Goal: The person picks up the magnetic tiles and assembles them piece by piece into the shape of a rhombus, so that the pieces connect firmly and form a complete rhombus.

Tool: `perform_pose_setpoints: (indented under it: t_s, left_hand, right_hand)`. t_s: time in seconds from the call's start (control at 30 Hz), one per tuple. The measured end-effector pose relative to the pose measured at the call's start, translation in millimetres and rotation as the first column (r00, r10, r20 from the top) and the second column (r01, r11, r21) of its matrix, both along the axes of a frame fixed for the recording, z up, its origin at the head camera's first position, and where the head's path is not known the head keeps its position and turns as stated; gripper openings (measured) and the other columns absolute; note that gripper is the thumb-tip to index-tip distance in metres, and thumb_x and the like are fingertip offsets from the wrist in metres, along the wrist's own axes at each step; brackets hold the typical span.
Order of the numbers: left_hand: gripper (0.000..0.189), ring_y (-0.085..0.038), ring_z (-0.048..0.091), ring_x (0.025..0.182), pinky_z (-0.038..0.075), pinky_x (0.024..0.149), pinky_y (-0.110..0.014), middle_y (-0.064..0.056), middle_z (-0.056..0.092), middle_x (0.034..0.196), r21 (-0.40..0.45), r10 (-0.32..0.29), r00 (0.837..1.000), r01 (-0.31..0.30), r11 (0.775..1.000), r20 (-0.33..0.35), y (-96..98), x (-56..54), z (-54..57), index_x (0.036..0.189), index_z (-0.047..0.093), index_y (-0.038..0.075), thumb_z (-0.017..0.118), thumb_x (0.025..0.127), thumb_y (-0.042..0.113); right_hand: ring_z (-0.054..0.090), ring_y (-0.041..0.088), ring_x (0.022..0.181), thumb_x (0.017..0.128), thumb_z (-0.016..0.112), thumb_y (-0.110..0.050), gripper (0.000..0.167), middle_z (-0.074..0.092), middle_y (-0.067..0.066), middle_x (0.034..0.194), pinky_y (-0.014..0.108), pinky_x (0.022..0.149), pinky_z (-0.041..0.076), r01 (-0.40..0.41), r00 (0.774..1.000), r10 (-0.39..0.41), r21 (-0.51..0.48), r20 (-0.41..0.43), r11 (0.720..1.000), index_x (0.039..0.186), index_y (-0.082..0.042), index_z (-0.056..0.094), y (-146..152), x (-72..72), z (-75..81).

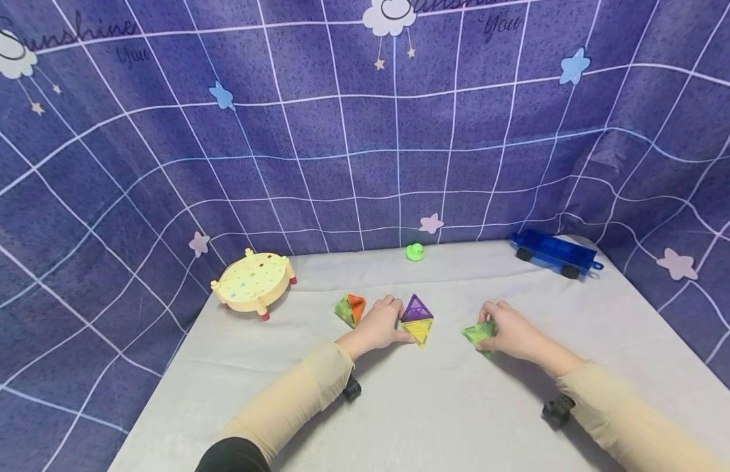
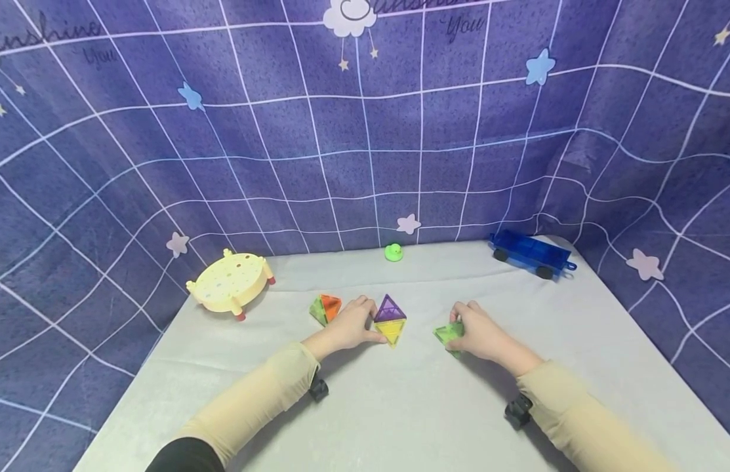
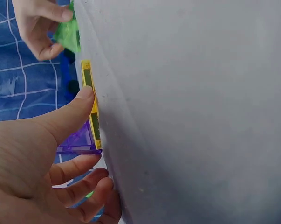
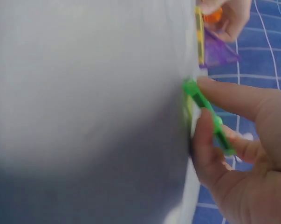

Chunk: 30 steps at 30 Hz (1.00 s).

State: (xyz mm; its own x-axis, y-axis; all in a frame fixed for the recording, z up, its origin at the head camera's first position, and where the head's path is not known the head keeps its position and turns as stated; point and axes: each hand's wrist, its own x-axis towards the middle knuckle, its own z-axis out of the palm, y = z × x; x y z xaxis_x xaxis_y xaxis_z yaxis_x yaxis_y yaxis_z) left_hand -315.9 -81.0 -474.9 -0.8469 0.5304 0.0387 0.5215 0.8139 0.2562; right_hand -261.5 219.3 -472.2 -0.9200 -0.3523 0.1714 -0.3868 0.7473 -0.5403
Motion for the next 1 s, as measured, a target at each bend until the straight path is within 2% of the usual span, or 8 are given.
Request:
perform_pose_setpoints:
  t_s: [0.1,0.23,0.37,0.6,0.83,1.0]
  left_hand:
    - [0.054,-0.018,0.048,0.087,0.044,0.081,-0.033,0.001,0.047,0.094,-0.010,0.002,1.000,-0.002,1.000,-0.010,0.3,-0.5,-1.9,0.098,0.055,0.012,0.086,0.077,0.051]
    - [0.054,-0.018,0.047,0.086,0.044,0.080,-0.033,0.001,0.047,0.094,-0.015,0.003,1.000,-0.003,1.000,-0.012,1.1,-0.5,-2.1,0.097,0.055,0.012,0.086,0.077,0.052]
    - [0.054,-0.019,0.047,0.087,0.044,0.080,-0.033,0.000,0.046,0.094,-0.012,0.007,1.000,-0.007,1.000,-0.006,1.9,0.9,-0.2,0.096,0.055,0.011,0.086,0.078,0.051]
    - [0.053,-0.019,0.048,0.086,0.045,0.078,-0.033,0.000,0.047,0.093,-0.020,0.012,1.000,-0.012,1.000,-0.009,2.6,1.0,-0.9,0.096,0.056,0.011,0.085,0.078,0.052]
    - [0.052,-0.019,0.048,0.086,0.045,0.078,-0.033,0.001,0.047,0.093,-0.021,0.015,1.000,-0.015,1.000,-0.012,3.0,-0.1,-2.2,0.095,0.056,0.013,0.085,0.079,0.051]
    - [0.050,-0.018,0.049,0.086,0.045,0.078,-0.033,0.001,0.048,0.093,-0.016,0.012,1.000,-0.012,1.000,-0.013,2.1,-0.4,-1.9,0.094,0.055,0.013,0.085,0.079,0.051]
  right_hand:
    - [0.055,0.021,0.078,0.071,0.091,-0.011,0.043,0.055,0.011,0.095,0.036,0.065,0.052,0.006,0.999,-0.002,-0.074,0.050,0.997,0.095,-0.007,0.055,-13.6,-7.2,-3.7]
    - [0.061,0.018,0.063,0.073,0.087,-0.003,0.042,0.058,0.015,0.093,0.030,0.052,0.055,0.022,0.987,0.010,-0.194,0.162,0.981,0.098,-0.002,0.054,-31.0,-14.3,-6.6]
    - [0.063,0.016,0.055,0.072,0.087,-0.003,0.043,0.060,0.016,0.093,0.031,0.054,0.056,0.038,0.982,0.005,-0.224,0.187,0.974,0.100,-0.001,0.055,-44.6,-18.5,-8.0]
    - [0.060,0.024,0.082,0.071,0.087,-0.007,0.042,0.062,0.013,0.095,0.041,0.079,0.052,-0.007,0.992,0.036,-0.233,0.119,0.972,0.102,0.000,0.060,-58.6,-22.9,-11.0]
    - [0.061,0.033,0.098,0.069,0.088,-0.005,0.046,0.066,0.015,0.104,0.055,0.094,0.047,-0.059,0.991,0.087,-0.247,0.103,0.967,0.106,0.000,0.061,-63.1,-22.0,-10.3]
    - [0.062,0.037,0.104,0.067,0.088,-0.001,0.050,0.065,0.018,0.109,0.058,0.096,0.046,-0.089,0.990,0.110,-0.229,0.083,0.969,0.110,0.000,0.062,-63.4,-22.3,-7.0]
